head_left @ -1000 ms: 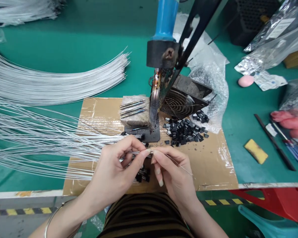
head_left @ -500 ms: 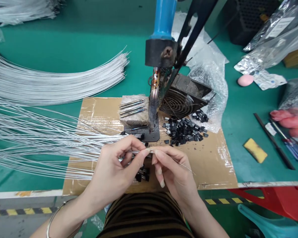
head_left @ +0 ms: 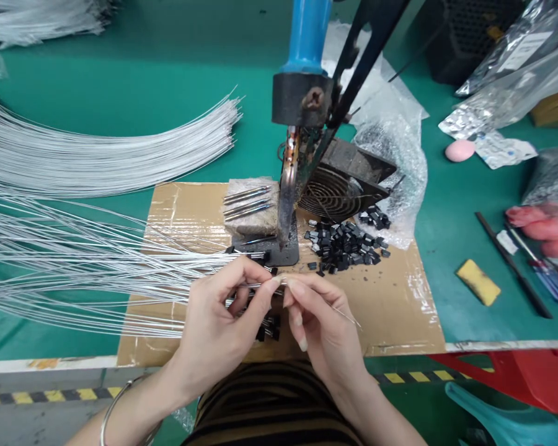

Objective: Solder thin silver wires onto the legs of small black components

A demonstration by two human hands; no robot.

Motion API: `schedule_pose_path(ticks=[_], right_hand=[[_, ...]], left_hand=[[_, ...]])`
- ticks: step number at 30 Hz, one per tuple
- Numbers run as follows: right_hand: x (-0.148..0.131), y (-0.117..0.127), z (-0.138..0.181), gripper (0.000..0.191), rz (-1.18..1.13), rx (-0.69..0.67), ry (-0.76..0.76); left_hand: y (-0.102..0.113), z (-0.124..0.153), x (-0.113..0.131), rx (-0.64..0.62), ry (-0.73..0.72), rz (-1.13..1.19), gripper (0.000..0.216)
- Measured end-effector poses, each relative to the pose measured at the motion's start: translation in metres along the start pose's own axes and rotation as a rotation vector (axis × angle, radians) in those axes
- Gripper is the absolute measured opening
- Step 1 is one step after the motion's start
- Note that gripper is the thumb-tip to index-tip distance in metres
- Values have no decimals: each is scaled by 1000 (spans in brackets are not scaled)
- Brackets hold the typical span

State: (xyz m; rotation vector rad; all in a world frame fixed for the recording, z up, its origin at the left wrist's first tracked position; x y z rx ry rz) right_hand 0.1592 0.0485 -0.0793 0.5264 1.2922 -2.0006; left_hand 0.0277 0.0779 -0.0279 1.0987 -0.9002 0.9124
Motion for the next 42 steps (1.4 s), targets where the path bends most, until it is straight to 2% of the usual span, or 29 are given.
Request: schedule_pose_path(ticks=[5,13,23,42], right_hand=[[-2,2,1,10,57,-8,42],[-15,8,2,20,232,-75,210],[-9,7,0,9,248,-28,176],[-7,3,-4,11,88,-20,34]], left_hand=[[-2,-1,-7,-18,71,87,19],[2,-3,-6,-12,111,152,18],[5,-3,-1,29,46,77,14],[4,1,7,43,-56,-43,12]])
Point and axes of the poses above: each hand's wrist, its own z-axis away from the middle knuckle, its own y-axis out of the back of the hand, x = y × z, the point moved 9 cm from there along -z, towards the middle knuckle, and after that the axes turned 4 degrees about y, right-handed, at the moved point
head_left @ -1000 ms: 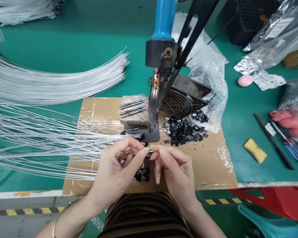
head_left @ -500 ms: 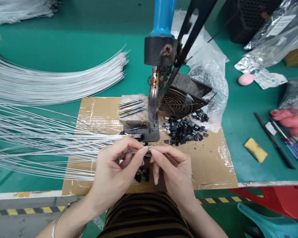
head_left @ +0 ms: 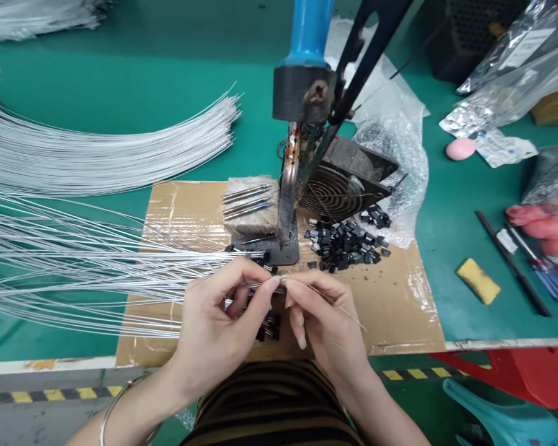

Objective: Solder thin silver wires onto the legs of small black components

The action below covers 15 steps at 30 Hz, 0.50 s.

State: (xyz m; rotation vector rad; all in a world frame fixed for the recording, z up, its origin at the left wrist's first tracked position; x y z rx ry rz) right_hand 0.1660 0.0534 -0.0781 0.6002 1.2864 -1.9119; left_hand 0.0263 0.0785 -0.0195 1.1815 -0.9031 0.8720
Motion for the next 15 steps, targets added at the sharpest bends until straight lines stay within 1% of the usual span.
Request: schedule_pose_path(ticks=[3,8,15], right_hand=[[0,0,-2,12,5,-22,-45],[0,1,-4,14,12,-32,-78],[1,0,-4,12,-35,-30,-59]], left_hand=[[1,1,0,-13,-9,-13,13],[1,1,-1,-6,-12,-25,13],[1,-1,-1,39,-48,-26,9]])
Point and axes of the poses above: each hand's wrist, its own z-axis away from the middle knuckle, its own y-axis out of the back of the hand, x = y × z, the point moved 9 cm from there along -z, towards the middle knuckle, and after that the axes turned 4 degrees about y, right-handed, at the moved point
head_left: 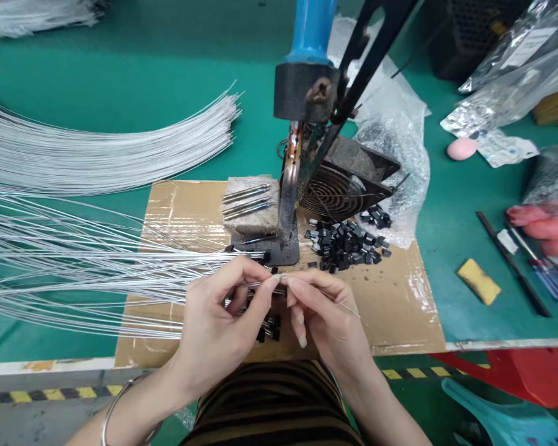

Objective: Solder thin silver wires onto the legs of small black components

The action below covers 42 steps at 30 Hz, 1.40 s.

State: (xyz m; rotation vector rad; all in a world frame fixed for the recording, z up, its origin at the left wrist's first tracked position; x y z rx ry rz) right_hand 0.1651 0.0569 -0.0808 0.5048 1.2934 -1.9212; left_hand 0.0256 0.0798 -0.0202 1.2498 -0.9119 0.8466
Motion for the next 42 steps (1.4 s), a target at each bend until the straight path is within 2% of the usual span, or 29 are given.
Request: schedule_pose_path(ticks=[8,14,18,20,22,25,27,30,33,37,42], right_hand=[[5,-1,4,10,-44,63,39],[11,-5,7,7,-109,82,59],[13,-3,8,8,-66,68,70],[6,4,10,11,37,44,107],[-13,19,14,13,232,73,228],[-61,52,31,12,680,318,550],[-83,60,40,13,997,409,713],[-91,50,44,14,1373,325,856],[-88,44,47,12,1492,254,910],[-87,46,46,14,1480,216,873],[-84,40,35,19,1545,82,904]], left_hand=[[0,5,6,88,-71,-51,12],[-2,8,-1,95,-21,-11,10],[-3,5,-6,76,34,44,8],[-2,3,-8,73,58,79,8],[2,1,-10,90,84,108,8],[6,-3,-10,102,129,132,5],[7,-5,-9,94,146,139,5],[8,-6,-8,99,146,130,7],[10,-6,-8,112,142,106,7],[11,-8,-6,107,129,89,7],[12,-7,-5,106,117,81,7]])
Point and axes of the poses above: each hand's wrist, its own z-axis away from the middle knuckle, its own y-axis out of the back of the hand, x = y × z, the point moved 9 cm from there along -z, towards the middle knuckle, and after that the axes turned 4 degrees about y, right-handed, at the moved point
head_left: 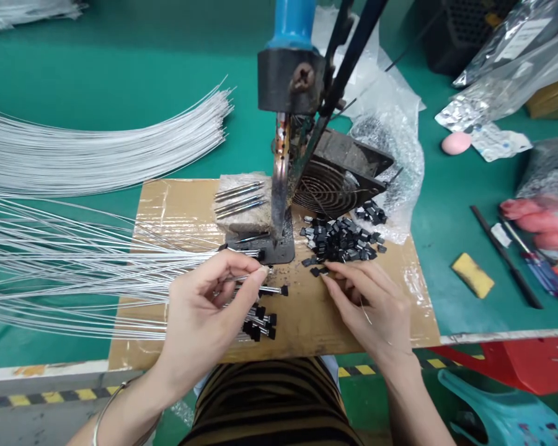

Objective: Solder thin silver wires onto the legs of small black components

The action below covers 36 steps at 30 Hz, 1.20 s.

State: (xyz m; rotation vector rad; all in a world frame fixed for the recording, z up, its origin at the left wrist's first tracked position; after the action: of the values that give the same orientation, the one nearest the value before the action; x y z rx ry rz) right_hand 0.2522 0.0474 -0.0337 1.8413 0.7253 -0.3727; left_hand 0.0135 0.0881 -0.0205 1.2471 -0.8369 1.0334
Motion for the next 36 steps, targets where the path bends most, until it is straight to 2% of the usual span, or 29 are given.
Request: schedule_pose_path(ticks=[5,8,12,16,20,24,28,36], right_hand=[[-3,-1,3,12,39,16,27],[2,2,10,10,-24,68,-109],[13,3,16,9,-286,158,-352],[9,-4,10,6,-561,216,-484],[-5,-20,-2,4,-812,207,-588],[-21,-42,-12,3,-998,128,-635],[-30,-57,-16,5,-1061,58,-647],[-33,-57,-16,6,-1062,70,-611]], left_hand=[[0,2,-4,-9,-3,-3,6],[1,2,-3,-6,-10,-2,7],[-2,0,0,-31,-5,-16,7],[-2,0,1,-32,17,-11,7],[-3,1,-1,-53,31,-6,7],[-4,2,-2,-80,45,8,5],[-8,0,0,-134,74,77,6],[-13,-2,6,-181,73,117,9]])
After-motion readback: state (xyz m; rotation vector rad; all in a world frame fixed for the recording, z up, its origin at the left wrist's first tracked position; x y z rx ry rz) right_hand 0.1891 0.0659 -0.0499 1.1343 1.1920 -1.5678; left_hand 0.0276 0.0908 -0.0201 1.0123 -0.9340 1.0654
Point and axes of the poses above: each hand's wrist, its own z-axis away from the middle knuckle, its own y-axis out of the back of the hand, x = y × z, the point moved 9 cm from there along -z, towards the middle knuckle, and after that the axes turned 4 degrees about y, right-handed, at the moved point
